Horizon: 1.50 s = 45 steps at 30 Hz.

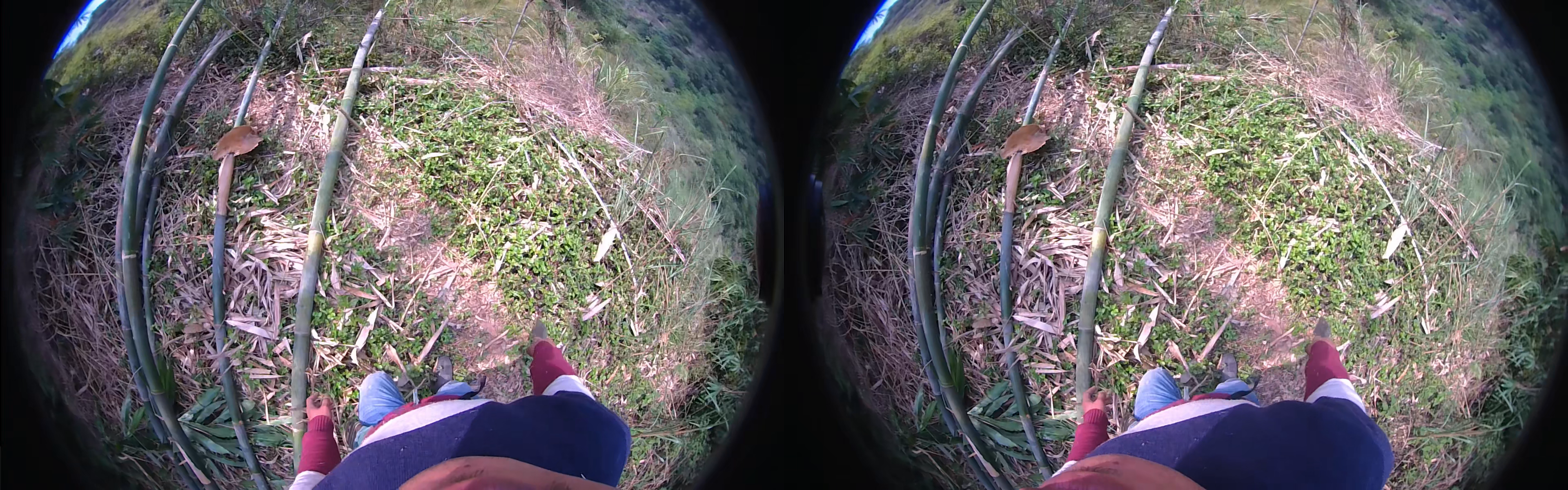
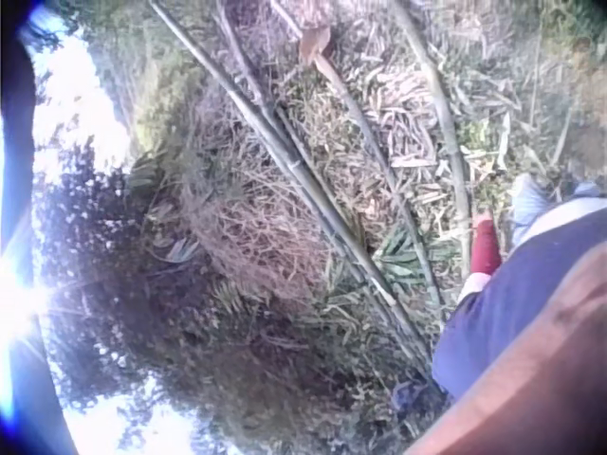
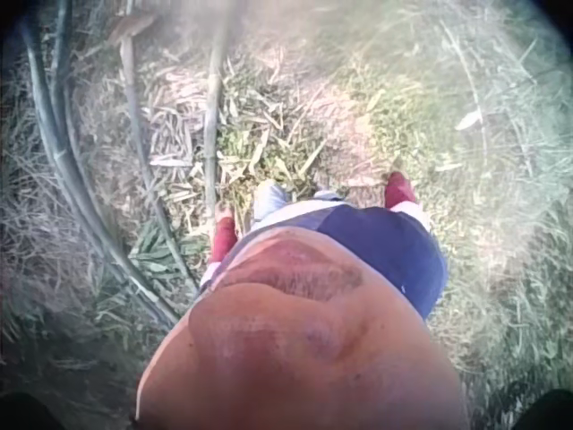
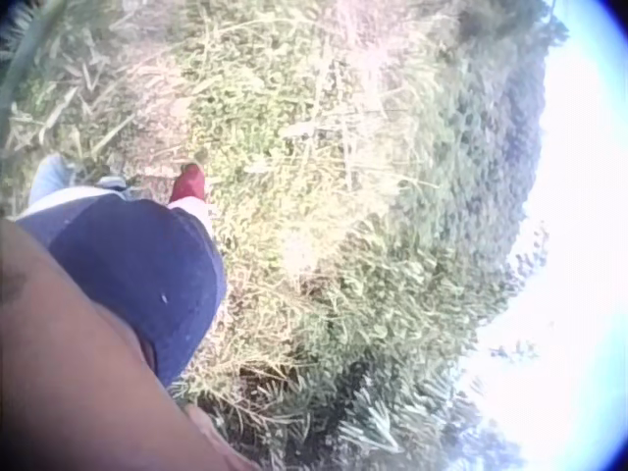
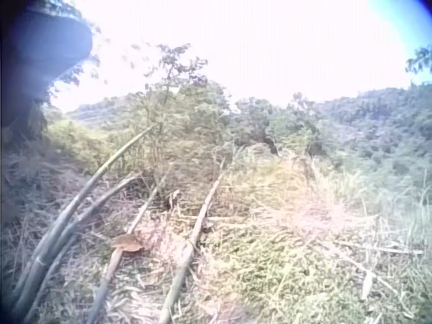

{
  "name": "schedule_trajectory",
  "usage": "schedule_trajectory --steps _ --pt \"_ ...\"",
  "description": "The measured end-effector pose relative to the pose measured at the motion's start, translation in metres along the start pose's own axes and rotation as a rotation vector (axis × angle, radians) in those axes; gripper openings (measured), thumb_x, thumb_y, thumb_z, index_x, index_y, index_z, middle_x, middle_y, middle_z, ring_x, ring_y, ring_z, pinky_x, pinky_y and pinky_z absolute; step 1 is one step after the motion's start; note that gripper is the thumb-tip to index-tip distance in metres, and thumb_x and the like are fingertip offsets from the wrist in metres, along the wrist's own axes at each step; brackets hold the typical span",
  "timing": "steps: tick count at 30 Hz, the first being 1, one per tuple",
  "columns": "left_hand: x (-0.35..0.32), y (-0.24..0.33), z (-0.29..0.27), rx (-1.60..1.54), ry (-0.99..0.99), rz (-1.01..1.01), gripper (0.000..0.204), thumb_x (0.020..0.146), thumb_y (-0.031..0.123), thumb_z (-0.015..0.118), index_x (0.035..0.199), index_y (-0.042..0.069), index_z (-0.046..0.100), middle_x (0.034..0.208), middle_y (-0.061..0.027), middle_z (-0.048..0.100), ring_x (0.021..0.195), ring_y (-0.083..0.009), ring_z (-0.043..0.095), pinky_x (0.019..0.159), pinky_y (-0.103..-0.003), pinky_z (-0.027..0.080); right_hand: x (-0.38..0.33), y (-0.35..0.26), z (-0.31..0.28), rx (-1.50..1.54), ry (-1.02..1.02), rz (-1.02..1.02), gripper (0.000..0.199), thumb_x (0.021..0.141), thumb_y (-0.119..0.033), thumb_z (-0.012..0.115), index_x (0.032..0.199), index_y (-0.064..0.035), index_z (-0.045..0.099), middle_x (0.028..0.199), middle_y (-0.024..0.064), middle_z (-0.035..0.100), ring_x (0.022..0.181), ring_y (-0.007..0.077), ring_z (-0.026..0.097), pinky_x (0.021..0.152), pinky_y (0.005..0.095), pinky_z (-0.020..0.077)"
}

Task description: The person uses a large machete to chop a long bamboo stalk into smaller sections. They hold the bamboo with one hand and swing the machete with the other to sever the stalk at various points, creating a pile of cut bamboo pieces on the ground.

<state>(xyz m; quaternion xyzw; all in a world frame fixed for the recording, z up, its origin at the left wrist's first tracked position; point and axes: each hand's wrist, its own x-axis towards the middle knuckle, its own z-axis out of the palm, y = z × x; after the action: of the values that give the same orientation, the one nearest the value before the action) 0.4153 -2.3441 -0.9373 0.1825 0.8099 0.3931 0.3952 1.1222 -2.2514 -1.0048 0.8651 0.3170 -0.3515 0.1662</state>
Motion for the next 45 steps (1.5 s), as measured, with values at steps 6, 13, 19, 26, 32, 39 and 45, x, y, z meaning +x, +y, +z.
schedule_trajectory --steps 6,13,19,26,32,39,45 --pt "0.064 0.03 0.072 0.461 0.082 0.059 0.042 0.076 0.016 0.076 0.112 0.0 0.064 0.091 -0.0198 0.071 0.08 -0.0249 0.07 0.072 -0.037 0.057 0.015 0.024 -0.051 0.182 -0.165 0.226 0.044 0.079 -0.046 0.069 0.102 -0.0091 0.076 0.1 0.0171 0.072 0.093 0.029 0.068 0.083 0.042 0.0535" --pt "0.206 0.081 0.25 0.596 -0.226 -0.218 0.057 0.076 0.027 0.081 0.123 -0.001 0.063 0.105 -0.0237 0.07 0.088 -0.0297 0.071 0.081 -0.04 0.057 0.018 -0.053 -0.062 0.268 -0.523 0.239 0.044 0.08 -0.046 0.067 0.097 -0.0062 0.076 0.093 0.018 0.072 0.086 0.0293 0.068 0.08 0.043 0.0524" --pt "0.264 0.334 0.476 -0.002 -0.422 -0.04 0.042 0.093 0.006 0.064 0.132 0.0 0.05 0.09 -0.0136 0.07 0.072 -0.0182 0.068 0.061 -0.028 0.054 0.036 -0.18 -0.244 0.138 -0.401 0.144 0.057 0.077 -0.057 0.07 0.097 -0.0033 0.076 0.09 0.0192 0.071 0.083 0.0309 0.067 0.08 0.042 0.0537" --pt "0.274 0.597 0.59 0.07 -0.658 0.147 0.047 0.092 0.011 0.065 0.135 -0.001 0.05 0.098 -0.0156 0.071 0.086 -0.0195 0.069 0.075 -0.031 0.056 0.101 -0.31 -0.415 0.525 0.197 0.086 0.069 0.068 -0.036 0.084 0.114 0.0087 0.06 0.096 0.0218 0.07 0.085 0.0318 0.068 0.076 0.0384 0.0551" --pt "0.318 0.638 0.646 0.039 -0.6 -0.017 0.041 0.092 0.01 0.065 0.129 0.001 0.052 0.096 -0.0154 0.071 0.076 -0.0183 0.068 0.065 -0.031 0.055 0.179 -0.405 -0.512 0.609 -0.014 0.152 0.057 0.071 -0.039 0.082 0.106 0.0012 0.061 0.085 0.0142 0.07 0.074 0.0235 0.068 0.064 0.0392 0.0543" --pt "0.377 0.649 0.685 0.459 -0.479 -0.09 0.046 0.087 0.014 0.07 0.127 0.0 0.055 0.094 -0.0165 0.071 0.078 -0.0211 0.069 0.068 -0.034 0.056 0.373 -0.438 -0.473 -0.06 -0.181 -0.294 0.06 0.078 -0.052 0.071 0.11 -0.0002 0.07 0.103 0.0239 0.071 0.098 0.0324 0.069 0.085 0.0404 0.0545" --pt "0.406 0.837 0.76 0.226 -0.434 0.106 0.043 0.091 0.009 0.066 0.131 0.0 0.052 0.099 -0.016 0.072 0.088 -0.0205 0.069 0.079 -0.033 0.055 0.394 -0.588 -0.642 0.093 -0.277 -0.007 0.064 0.079 -0.05 0.069 0.117 0.0016 0.066 0.115 0.0245 0.067 0.108 0.0355 0.066 0.092 0.042 0.0517"
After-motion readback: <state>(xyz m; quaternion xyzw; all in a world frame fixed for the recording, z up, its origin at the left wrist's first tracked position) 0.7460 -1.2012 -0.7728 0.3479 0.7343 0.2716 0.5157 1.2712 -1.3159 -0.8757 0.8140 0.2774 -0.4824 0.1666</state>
